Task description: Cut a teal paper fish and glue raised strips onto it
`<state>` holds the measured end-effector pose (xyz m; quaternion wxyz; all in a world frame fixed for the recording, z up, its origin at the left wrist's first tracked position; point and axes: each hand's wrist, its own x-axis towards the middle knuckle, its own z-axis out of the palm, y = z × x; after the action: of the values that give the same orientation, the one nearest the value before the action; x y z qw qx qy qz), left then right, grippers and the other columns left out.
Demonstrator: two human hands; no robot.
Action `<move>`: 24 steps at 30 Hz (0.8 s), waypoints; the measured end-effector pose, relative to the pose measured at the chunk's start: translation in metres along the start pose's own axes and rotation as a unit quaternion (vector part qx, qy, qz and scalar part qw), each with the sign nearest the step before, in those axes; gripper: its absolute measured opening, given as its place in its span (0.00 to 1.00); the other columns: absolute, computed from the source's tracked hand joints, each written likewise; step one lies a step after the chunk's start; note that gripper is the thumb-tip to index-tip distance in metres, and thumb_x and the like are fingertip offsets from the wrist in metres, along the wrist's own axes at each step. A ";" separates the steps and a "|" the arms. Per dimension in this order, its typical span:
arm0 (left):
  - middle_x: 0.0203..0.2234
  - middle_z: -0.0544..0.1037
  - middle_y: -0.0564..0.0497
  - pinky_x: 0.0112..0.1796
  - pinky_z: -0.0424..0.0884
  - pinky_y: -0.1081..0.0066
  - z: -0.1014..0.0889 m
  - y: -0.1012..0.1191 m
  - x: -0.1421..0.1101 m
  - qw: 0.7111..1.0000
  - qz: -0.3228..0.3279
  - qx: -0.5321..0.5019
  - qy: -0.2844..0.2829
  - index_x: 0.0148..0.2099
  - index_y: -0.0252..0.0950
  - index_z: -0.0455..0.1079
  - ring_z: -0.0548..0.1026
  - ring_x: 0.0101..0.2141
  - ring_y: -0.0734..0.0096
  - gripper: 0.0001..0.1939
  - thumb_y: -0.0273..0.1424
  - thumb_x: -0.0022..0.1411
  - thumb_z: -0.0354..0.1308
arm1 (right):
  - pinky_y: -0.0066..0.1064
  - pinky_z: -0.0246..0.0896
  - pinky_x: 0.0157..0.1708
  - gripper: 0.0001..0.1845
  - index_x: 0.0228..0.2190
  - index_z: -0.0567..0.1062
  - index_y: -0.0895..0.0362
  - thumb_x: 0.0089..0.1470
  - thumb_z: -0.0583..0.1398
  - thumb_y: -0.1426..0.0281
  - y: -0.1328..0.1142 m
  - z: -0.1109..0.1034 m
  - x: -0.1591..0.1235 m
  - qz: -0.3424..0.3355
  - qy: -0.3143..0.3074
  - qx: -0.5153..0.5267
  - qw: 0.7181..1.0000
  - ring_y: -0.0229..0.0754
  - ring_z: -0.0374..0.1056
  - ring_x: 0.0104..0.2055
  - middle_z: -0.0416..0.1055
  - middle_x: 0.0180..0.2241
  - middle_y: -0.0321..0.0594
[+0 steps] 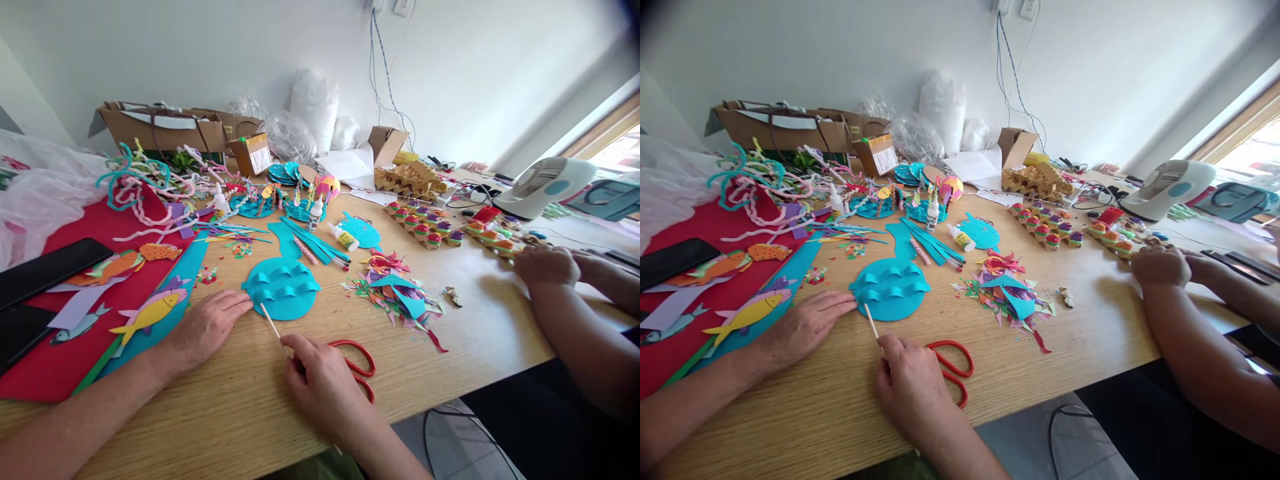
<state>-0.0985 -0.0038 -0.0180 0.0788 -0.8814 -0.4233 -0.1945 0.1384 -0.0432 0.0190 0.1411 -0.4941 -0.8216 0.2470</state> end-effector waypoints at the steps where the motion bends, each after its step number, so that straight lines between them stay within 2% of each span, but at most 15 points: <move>1: 0.44 0.78 0.45 0.47 0.72 0.63 0.000 0.000 0.000 1.000 -0.003 -0.006 -0.001 0.49 0.33 0.72 0.74 0.45 0.63 0.21 0.18 0.60 0.42 | 0.25 0.56 0.29 0.17 0.40 0.74 0.56 0.49 0.53 0.78 0.001 -0.001 -0.004 -0.004 0.007 -0.001 1.000 0.39 0.72 0.31 0.77 0.32 0.39; 7: 0.45 0.77 0.43 0.47 0.72 0.64 -0.003 0.001 0.000 1.000 -0.012 -0.025 0.008 0.49 0.32 0.72 0.74 0.45 0.64 0.20 0.20 0.62 0.41 | 0.25 0.53 0.27 0.16 0.38 0.74 0.56 0.50 0.52 0.78 0.007 -0.003 -0.015 -0.020 0.047 -0.001 0.999 0.38 0.71 0.28 0.75 0.27 0.37; 10: 0.44 0.77 0.42 0.46 0.72 0.63 -0.002 0.001 0.000 1.000 -0.006 -0.015 0.011 0.48 0.31 0.72 0.74 0.45 0.63 0.20 0.19 0.62 0.42 | 0.26 0.53 0.26 0.16 0.40 0.74 0.56 0.51 0.52 0.78 0.008 0.000 -0.009 -0.003 0.025 -0.007 1.000 0.39 0.71 0.27 0.76 0.27 0.38; 16: 0.44 0.77 0.44 0.47 0.71 0.64 -0.001 0.001 0.000 1.000 -0.007 -0.004 0.003 0.48 0.33 0.72 0.74 0.46 0.65 0.20 0.18 0.61 0.42 | 0.27 0.57 0.29 0.17 0.42 0.73 0.56 0.52 0.52 0.77 0.002 0.000 0.008 0.008 -0.015 -0.026 1.000 0.42 0.74 0.33 0.77 0.33 0.41; 24: 0.44 0.78 0.45 0.47 0.72 0.64 0.002 0.001 -0.001 1.000 0.008 0.021 0.006 0.48 0.33 0.72 0.74 0.45 0.64 0.22 0.17 0.59 0.43 | 0.28 0.61 0.34 0.17 0.42 0.73 0.57 0.52 0.52 0.77 -0.002 0.005 0.013 0.001 -0.024 -0.035 0.999 0.44 0.74 0.37 0.77 0.37 0.42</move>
<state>-0.0979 -0.0040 -0.0201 0.1014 -0.8817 -0.4198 -0.1899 0.1280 -0.0342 0.0158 0.1037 -0.4938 -0.8321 0.2301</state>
